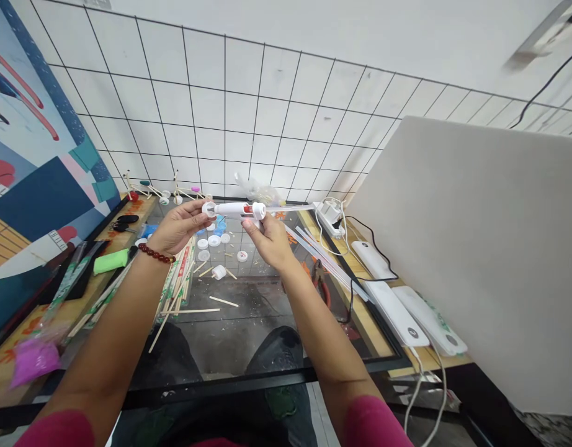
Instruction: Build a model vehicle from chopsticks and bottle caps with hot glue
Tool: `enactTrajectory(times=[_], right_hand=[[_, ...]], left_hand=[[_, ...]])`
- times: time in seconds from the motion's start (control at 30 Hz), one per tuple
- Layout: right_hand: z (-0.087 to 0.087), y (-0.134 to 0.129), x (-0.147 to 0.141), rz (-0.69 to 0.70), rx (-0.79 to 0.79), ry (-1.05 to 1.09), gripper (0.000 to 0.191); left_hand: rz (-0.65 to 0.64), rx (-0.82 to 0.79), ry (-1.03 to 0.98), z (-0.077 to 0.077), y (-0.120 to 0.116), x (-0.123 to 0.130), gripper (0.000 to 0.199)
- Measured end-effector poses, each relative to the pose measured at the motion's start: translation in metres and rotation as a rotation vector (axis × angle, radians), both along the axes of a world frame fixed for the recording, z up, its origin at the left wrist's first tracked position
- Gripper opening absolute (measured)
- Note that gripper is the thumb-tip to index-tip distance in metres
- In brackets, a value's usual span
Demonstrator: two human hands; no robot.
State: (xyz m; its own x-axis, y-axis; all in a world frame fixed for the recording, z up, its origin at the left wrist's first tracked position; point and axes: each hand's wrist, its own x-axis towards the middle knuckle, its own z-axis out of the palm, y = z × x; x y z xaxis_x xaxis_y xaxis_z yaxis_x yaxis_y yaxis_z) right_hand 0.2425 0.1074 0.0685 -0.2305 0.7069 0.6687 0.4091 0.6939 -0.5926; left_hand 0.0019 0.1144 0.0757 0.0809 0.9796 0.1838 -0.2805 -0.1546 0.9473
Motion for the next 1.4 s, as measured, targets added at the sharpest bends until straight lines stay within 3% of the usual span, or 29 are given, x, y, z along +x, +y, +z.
enactTrajectory(times=[0.37, 0.5, 0.73, 0.83, 1.03, 1.4], right_hand=[[-0.003, 0.004, 0.0, 0.034, 0.012, -0.002, 0.037], [-0.002, 0.003, -0.001, 0.034, 0.008, -0.001, 0.039], [0.004, -0.001, 0.003, 0.037, -0.042, 0.086, 0.044], [0.002, 0.001, 0.005, -0.008, -0.057, 0.124, 0.05], [0.001, 0.0, 0.004, -0.018, -0.048, 0.117, 0.051], [0.004, -0.005, -0.001, -0.014, 0.016, 0.023, 0.036]], left_hand=[[-0.033, -0.029, -0.021, -0.005, 0.002, 0.001, 0.038], [-0.029, -0.036, -0.007, 0.0, -0.001, 0.001, 0.043], [0.122, 0.058, 0.007, 0.005, -0.001, -0.005, 0.043], [0.28, 0.17, 0.148, 0.003, 0.0, -0.005, 0.045], [0.621, 0.485, 0.678, 0.006, -0.003, 0.001, 0.025], [0.695, 0.665, 0.889, 0.012, -0.012, 0.012, 0.02]])
